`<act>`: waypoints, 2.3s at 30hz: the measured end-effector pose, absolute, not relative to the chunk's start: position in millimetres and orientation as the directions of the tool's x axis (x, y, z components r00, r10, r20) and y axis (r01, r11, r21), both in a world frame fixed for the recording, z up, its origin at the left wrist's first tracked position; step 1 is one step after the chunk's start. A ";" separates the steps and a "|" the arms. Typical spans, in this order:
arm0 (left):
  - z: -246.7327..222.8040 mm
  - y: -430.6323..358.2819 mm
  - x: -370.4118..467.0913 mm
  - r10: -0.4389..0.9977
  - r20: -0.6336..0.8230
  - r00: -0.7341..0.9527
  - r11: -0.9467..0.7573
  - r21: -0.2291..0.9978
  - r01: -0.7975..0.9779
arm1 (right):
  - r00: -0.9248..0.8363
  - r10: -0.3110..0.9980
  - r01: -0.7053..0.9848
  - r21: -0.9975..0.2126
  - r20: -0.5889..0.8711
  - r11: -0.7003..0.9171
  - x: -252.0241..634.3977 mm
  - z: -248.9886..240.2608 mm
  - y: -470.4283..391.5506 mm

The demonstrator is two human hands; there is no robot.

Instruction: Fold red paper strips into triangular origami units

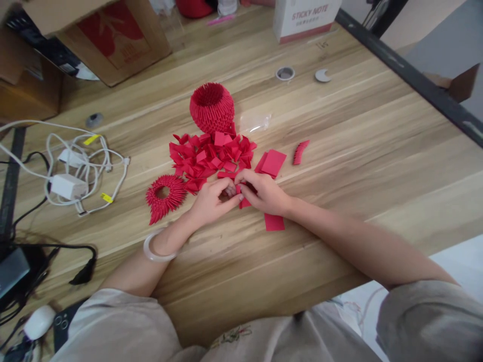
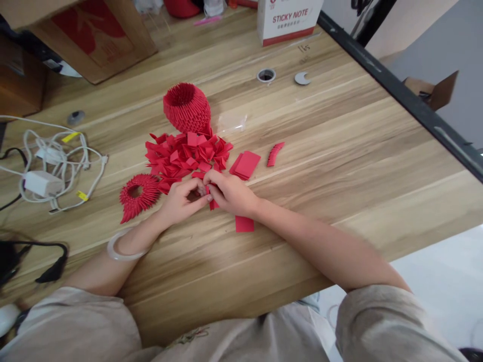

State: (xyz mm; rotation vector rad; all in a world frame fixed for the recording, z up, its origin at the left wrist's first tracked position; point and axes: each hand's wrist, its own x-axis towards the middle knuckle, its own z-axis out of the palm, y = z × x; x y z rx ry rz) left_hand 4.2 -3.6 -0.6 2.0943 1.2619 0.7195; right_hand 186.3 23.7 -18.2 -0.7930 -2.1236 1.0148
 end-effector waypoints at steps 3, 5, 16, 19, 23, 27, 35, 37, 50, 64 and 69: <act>-0.1 -3.4 4.1 0.899 0.156 0.409 -0.390 0.709 0.587 | -0.583 0.766 0.209 -0.861 0.272 0.464 185.6 -18.1 25.6; 0.5 -3.2 4.4 0.894 0.172 0.415 -0.406 0.703 0.584 | -0.565 0.783 0.197 -0.880 0.259 0.433 185.1 -18.5 27.0; -1.4 -3.4 3.8 0.894 0.183 0.408 -0.411 0.696 0.589 | -0.554 0.796 0.155 -0.910 0.242 0.385 184.2 -20.3 31.1; -1.8 -3.4 3.8 0.892 0.189 0.410 -0.416 0.697 0.585 | -0.554 0.799 0.157 -0.913 0.235 0.377 183.9 -20.0 31.2; -1.6 -3.7 3.9 0.889 0.199 0.411 -0.425 0.693 0.582 | -0.556 0.799 0.139 -0.921 0.231 0.363 184.0 -19.1 31.1; -2.3 -4.2 3.4 0.893 0.186 0.410 -0.414 0.697 0.585 | -0.558 0.798 0.131 -0.925 0.229 0.357 184.2 -18.8 31.0; -2.1 -3.3 3.8 0.890 0.192 0.414 -0.422 0.690 0.588 | -0.562 0.794 0.143 -0.919 0.231 0.369 184.4 -18.7 31.3; -1.9 -3.3 3.8 0.890 0.191 0.415 -0.422 0.689 0.589 | -0.565 0.794 0.148 -0.919 0.225 0.366 184.4 -18.6 31.5; -2.3 -2.9 4.1 0.889 0.190 0.416 -0.423 0.688 0.589 | -0.567 0.797 0.171 -0.917 0.207 0.360 184.3 -18.3 32.0; 0.0 -3.0 4.7 0.897 0.154 0.413 -0.398 0.687 0.608 | -0.560 0.795 0.154 -0.913 0.235 0.378 184.6 -20.7 32.3; -0.1 -2.9 5.2 0.899 0.166 0.406 -0.400 0.687 0.607 | -0.552 0.798 0.146 -0.914 0.242 0.379 184.2 -21.0 32.1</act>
